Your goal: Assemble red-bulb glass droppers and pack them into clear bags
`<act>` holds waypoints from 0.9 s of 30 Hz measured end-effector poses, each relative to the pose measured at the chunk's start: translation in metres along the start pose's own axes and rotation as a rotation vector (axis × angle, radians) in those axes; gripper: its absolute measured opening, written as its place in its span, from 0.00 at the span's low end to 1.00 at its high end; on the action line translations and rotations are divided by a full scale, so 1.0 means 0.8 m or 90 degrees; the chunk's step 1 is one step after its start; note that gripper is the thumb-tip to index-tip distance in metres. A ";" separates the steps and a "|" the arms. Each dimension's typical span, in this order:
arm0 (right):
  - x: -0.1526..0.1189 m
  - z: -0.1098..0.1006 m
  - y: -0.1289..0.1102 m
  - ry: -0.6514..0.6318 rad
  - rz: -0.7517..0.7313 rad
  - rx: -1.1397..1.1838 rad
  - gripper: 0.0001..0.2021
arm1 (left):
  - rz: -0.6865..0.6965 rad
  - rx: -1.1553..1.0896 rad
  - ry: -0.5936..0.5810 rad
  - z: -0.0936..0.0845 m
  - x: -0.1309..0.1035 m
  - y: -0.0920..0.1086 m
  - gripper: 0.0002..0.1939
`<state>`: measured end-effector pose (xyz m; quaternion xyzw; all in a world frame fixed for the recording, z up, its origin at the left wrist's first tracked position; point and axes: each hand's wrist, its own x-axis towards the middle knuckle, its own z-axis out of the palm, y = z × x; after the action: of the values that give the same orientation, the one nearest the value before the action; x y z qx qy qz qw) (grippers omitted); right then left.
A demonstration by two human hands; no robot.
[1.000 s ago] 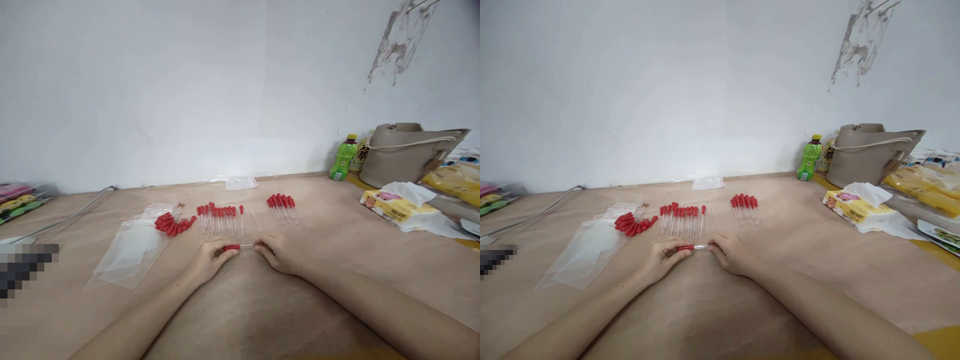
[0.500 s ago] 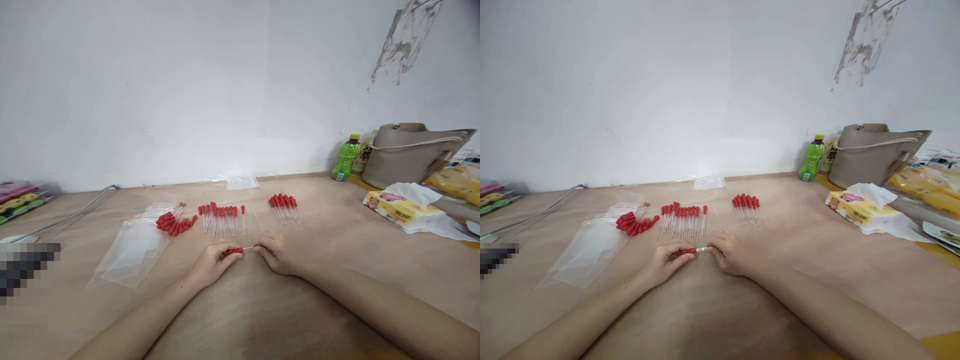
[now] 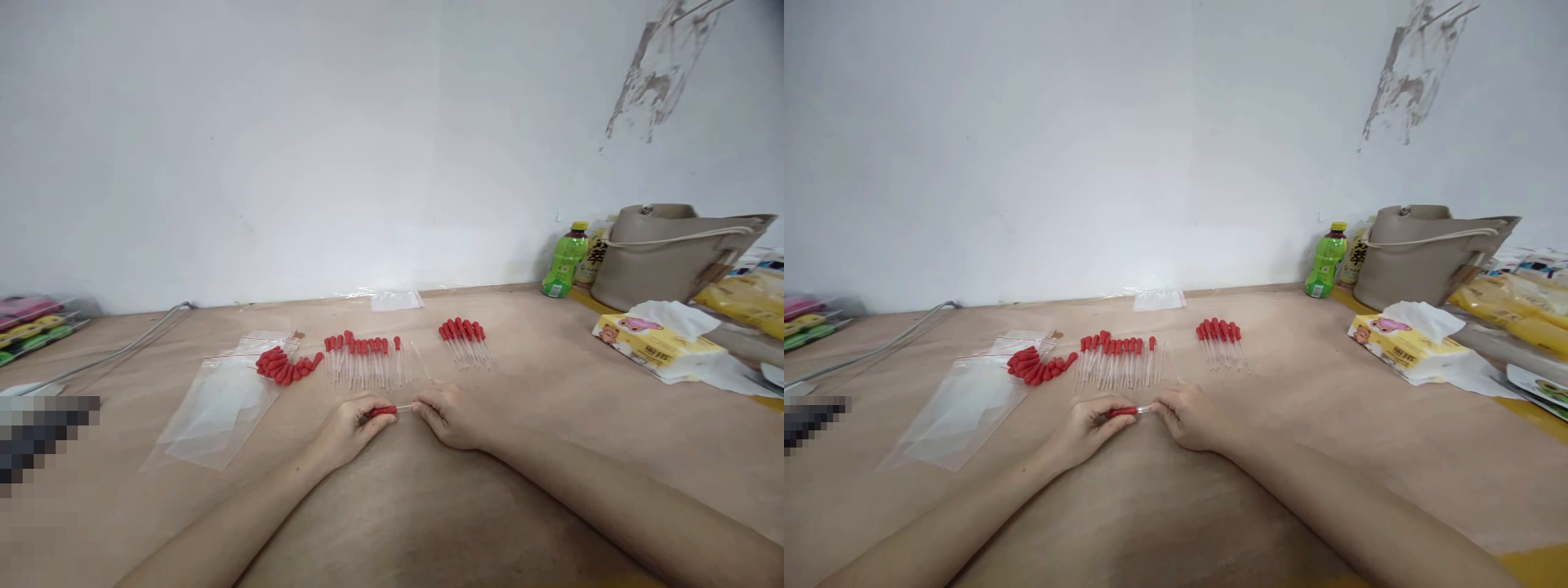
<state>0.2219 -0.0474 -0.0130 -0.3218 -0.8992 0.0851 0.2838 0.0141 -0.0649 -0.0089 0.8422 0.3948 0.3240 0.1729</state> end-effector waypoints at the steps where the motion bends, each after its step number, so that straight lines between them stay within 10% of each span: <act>1: 0.000 -0.001 -0.001 -0.013 0.011 0.006 0.11 | 0.009 0.008 0.001 0.000 0.000 -0.001 0.08; 15: 0.010 -0.024 -0.009 -0.125 0.090 0.012 0.09 | 0.022 0.030 0.015 -0.003 -0.002 -0.001 0.10; 21: 0.042 -0.066 0.046 0.015 0.363 -0.111 0.14 | -0.024 0.076 0.035 -0.002 -0.001 0.000 0.18; 27: 0.072 -0.040 0.084 0.042 0.514 -0.214 0.14 | -0.010 0.086 0.008 -0.001 0.001 -0.003 0.11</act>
<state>0.2394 0.0403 0.0171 -0.6919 -0.6930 0.0311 0.2002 0.0126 -0.0627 -0.0096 0.8467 0.4235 0.3007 0.1158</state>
